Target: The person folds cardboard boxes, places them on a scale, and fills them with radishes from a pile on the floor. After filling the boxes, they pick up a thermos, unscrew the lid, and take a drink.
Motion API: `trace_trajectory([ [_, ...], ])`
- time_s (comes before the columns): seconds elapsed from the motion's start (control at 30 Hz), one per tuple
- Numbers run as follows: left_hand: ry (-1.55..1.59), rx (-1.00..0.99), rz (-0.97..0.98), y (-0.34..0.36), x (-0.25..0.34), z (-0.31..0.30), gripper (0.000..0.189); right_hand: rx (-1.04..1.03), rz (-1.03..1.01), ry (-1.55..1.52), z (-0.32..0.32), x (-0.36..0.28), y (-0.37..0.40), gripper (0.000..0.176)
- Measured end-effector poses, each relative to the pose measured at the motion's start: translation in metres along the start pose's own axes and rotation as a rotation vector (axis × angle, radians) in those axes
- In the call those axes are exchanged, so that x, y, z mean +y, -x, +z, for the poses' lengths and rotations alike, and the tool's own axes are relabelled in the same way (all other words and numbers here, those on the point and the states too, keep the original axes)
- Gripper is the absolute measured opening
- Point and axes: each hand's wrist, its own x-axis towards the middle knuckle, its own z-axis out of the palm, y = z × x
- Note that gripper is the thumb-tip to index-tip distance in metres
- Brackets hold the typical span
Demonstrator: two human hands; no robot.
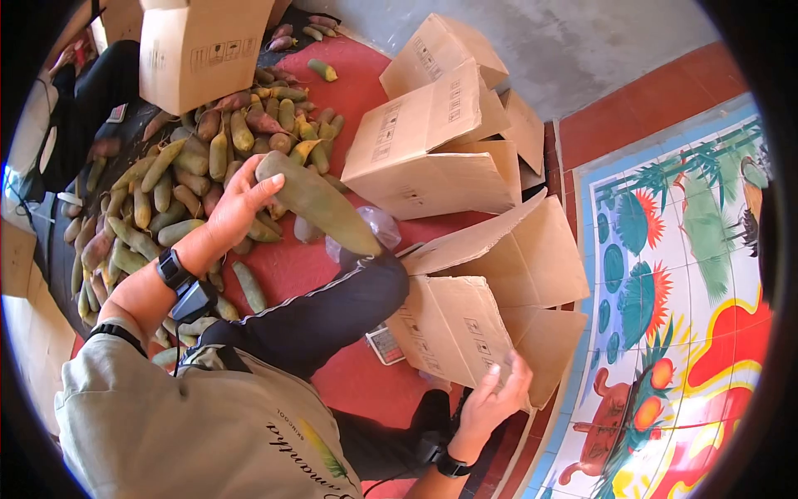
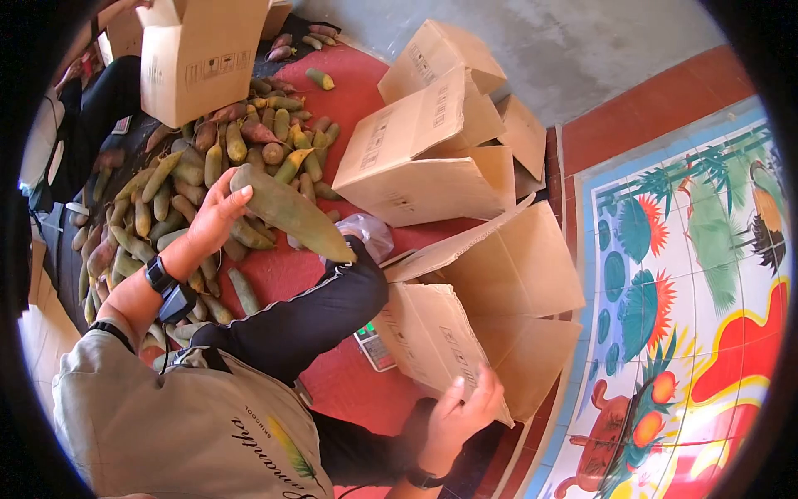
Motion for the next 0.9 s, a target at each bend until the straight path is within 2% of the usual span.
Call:
trace_trajectory([
  [0.03,0.031,-0.083,-0.020,-0.003,-0.006,-0.002,0.044,-0.029,-0.020,-0.051,0.001,-0.006,0.003,0.027],
  [0.07,0.031,-0.085,-0.016,0.000,-0.004,0.005,0.044,-0.059,-0.041,-0.101,0.002,-0.012,0.006,0.029],
  [0.1,0.165,-0.155,-0.071,0.006,-0.002,0.018,0.042,-0.115,-0.025,-0.144,0.002,-0.016,0.010,0.038],
  [0.13,0.299,-0.225,-0.127,0.012,-0.002,0.031,0.041,-0.111,-0.026,-0.145,0.003,-0.023,0.012,0.038],
  [0.2,0.379,-0.318,-0.245,0.025,-0.006,0.050,0.040,-0.238,-0.145,-0.208,0.004,-0.037,0.013,0.051],
  [0.3,0.439,-0.467,-0.396,0.039,-0.018,0.065,0.045,-0.451,-0.140,-0.322,0.012,-0.037,0.026,0.065],
  [0.47,0.467,-0.568,-0.513,0.053,-0.024,0.087,0.049,-0.417,-0.088,-0.362,0.005,-0.036,0.034,0.068],
  [0.57,0.395,-0.608,-0.489,0.052,-0.028,0.087,0.050,-0.305,-0.134,-0.260,-0.009,-0.030,0.034,0.063],
  [0.67,0.253,-0.625,-0.435,0.044,-0.027,0.080,0.043,-0.181,-0.019,-0.238,-0.027,-0.011,0.037,0.061],
  [0.77,-0.038,-0.453,-0.228,0.030,-0.063,0.047,0.034,0.076,0.161,-0.308,-0.042,-0.001,0.025,0.054],
  [0.83,-0.268,-0.304,-0.182,0.024,-0.091,0.017,0.025,0.250,0.235,-0.195,-0.045,0.005,0.012,0.051],
  [0.87,-0.266,-0.302,-0.188,0.023,-0.099,0.002,0.025,0.311,0.266,-0.118,-0.045,0.014,0.007,0.049],
  [0.9,-0.501,-0.302,-0.179,0.022,-0.105,-0.012,0.023,0.305,0.263,-0.120,-0.045,0.019,0.001,0.049],
])
